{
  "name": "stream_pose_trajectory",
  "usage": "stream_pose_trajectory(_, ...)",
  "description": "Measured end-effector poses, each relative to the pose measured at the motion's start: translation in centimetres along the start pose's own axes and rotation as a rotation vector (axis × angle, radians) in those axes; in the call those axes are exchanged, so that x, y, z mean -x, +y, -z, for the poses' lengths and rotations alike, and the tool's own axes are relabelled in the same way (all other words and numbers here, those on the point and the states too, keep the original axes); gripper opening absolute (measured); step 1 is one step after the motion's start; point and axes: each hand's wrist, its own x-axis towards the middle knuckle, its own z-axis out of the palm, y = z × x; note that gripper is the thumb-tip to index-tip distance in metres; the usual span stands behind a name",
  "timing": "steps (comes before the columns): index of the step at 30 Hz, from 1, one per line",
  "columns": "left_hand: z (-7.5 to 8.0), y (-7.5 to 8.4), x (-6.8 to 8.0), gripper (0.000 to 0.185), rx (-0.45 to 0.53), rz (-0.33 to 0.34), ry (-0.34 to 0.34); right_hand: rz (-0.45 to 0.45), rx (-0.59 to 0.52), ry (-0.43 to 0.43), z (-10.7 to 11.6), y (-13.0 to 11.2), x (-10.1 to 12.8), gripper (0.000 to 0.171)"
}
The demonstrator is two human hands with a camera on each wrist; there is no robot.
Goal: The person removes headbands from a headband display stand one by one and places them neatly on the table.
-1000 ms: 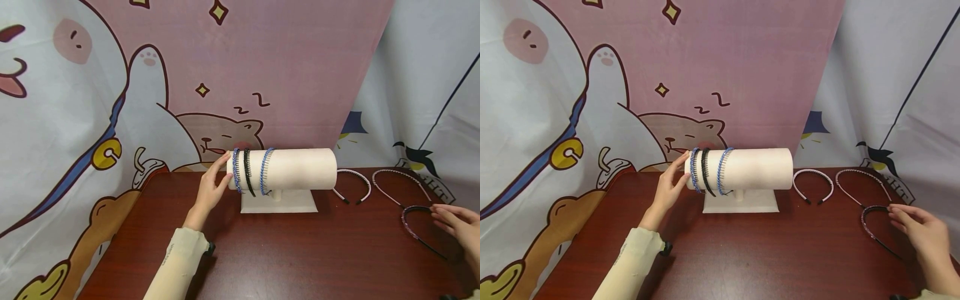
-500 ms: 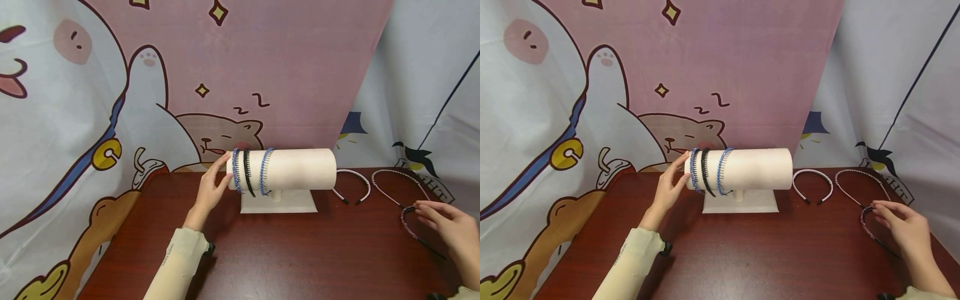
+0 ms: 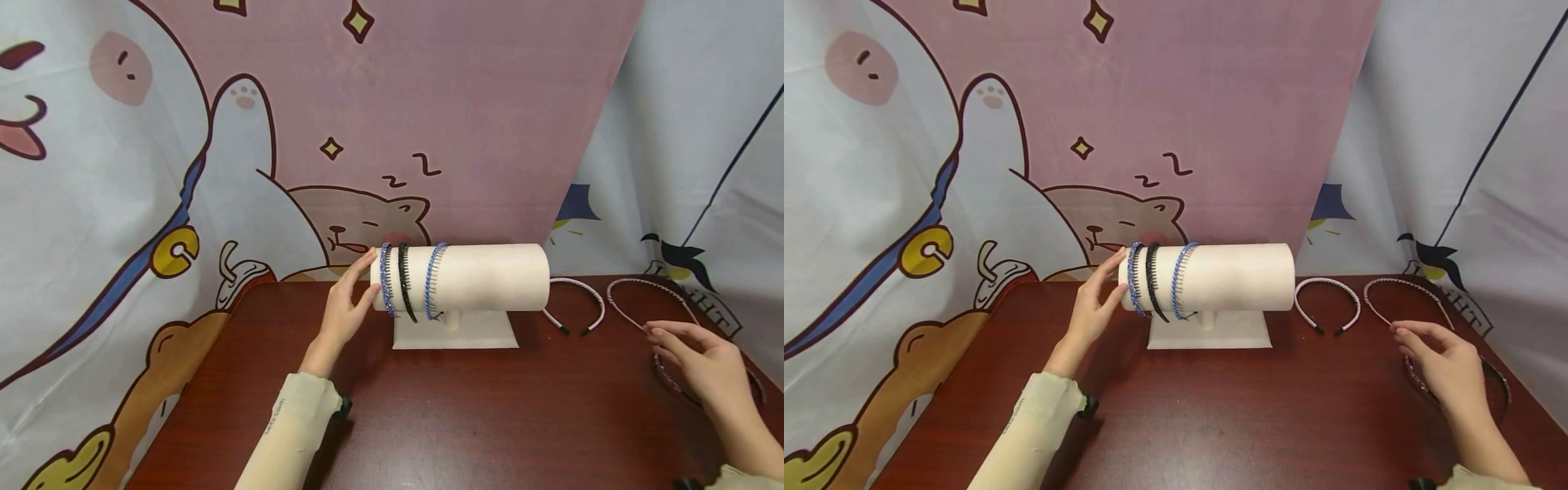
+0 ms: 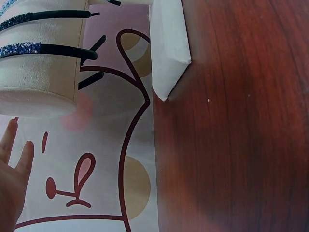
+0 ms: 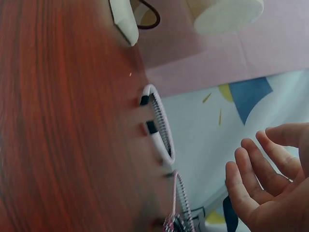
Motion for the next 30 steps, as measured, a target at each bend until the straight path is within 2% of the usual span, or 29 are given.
stream_pose_trajectory(8, 0.1, 0.0, 0.1, 0.049, -0.012, 0.003, -0.001, 0.076, 0.039, -0.051, -1.4, -2.3, 0.7, 0.011)
stream_pose_trajectory(13, 0.1, 0.1, 0.1, 0.048, -0.001, 0.005, -0.004, 0.166, -0.01, -0.111, -2.7, -3.3, 0.9, 0.015)
stream_pose_trajectory(19, 0.2, 0.1, 0.1, 0.048, 0.0, -0.003, -0.001, 0.187, 0.078, -0.134, -4.5, -4.3, 1.3, 0.022)
stream_pose_trajectory(24, 0.1, 0.0, 0.1, 0.047, -0.015, -0.005, -0.003, 0.251, 0.089, -0.172, -6.0, -5.0, 1.7, 0.023)
stream_pose_trajectory(30, 0.1, -0.2, 0.1, 0.048, -0.002, -0.004, -0.004, 0.271, 0.14, -0.183, -7.5, -5.7, 1.9, 0.024)
